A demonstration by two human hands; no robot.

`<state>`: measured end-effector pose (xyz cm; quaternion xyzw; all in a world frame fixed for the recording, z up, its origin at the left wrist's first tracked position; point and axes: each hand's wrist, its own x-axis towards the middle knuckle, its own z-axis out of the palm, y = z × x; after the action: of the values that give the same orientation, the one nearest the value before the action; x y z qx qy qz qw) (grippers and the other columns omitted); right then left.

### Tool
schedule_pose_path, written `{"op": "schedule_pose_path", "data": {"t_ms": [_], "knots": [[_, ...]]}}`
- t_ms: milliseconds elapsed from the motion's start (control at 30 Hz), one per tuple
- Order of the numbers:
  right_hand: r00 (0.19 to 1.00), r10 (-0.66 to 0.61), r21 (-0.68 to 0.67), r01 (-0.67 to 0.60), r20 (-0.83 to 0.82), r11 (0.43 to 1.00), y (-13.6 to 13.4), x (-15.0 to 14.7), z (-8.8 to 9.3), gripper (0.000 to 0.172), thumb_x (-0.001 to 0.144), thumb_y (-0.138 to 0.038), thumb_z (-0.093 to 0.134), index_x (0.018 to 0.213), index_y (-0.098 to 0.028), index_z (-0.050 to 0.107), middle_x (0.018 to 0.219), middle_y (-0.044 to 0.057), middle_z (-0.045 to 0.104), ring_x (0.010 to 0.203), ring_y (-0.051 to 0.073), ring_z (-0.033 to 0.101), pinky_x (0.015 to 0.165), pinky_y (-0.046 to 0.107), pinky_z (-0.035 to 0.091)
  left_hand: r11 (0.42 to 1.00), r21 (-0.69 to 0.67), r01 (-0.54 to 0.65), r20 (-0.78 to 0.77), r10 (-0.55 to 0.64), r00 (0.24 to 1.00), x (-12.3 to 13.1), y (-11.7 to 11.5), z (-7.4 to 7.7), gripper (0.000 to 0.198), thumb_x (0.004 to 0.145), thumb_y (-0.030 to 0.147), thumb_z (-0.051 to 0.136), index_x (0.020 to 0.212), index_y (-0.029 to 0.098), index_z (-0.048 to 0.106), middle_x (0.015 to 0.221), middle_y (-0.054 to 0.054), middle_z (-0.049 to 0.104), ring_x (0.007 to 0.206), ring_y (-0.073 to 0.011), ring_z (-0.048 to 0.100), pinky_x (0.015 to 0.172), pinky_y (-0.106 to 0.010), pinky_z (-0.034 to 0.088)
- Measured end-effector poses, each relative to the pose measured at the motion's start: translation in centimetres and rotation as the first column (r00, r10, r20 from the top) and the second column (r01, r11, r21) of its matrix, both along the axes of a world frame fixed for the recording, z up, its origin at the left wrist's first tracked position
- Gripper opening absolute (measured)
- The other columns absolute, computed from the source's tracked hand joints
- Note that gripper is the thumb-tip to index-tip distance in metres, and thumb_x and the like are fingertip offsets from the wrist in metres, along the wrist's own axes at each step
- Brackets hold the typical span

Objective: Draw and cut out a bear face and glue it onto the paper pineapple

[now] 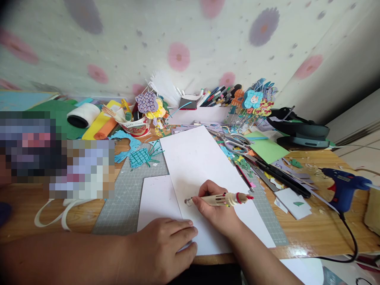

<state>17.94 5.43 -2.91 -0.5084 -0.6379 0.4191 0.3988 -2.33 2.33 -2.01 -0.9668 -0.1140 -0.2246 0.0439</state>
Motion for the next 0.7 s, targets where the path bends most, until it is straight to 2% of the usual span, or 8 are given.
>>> {"op": "schedule_pose_path", "data": {"t_ms": [500,700], "knots": [[1.000,-0.008,0.000,0.008,-0.004,1.000,0.07,-0.09,0.13,0.028,0.080,-0.041,0.067,0.068,-0.020,0.052,0.056,-0.004,0.048,0.050,0.011,0.039,0.045,0.023,0.029,1.000,-0.016,-0.005,-0.085,0.003,0.996,-0.12,-0.06,0.12,0.013,0.092,0.017,0.051,0.091,0.014,0.063,0.095,-0.012,0.072,0.096,-0.0225,0.069,0.081,-0.034,0.058],[1.000,-0.012,-0.008,0.012,-0.004,1.000,0.02,-0.09,0.17,0.028,0.080,-0.040,0.066,0.068,-0.020,0.051,0.056,-0.004,0.048,0.051,0.011,0.038,0.046,0.023,0.029,1.000,-0.011,-0.009,-0.062,0.009,0.998,-0.12,-0.06,0.13,0.013,0.092,0.017,0.051,0.092,0.014,0.064,0.096,-0.012,0.072,0.096,-0.0236,0.069,0.081,-0.034,0.058]]}}
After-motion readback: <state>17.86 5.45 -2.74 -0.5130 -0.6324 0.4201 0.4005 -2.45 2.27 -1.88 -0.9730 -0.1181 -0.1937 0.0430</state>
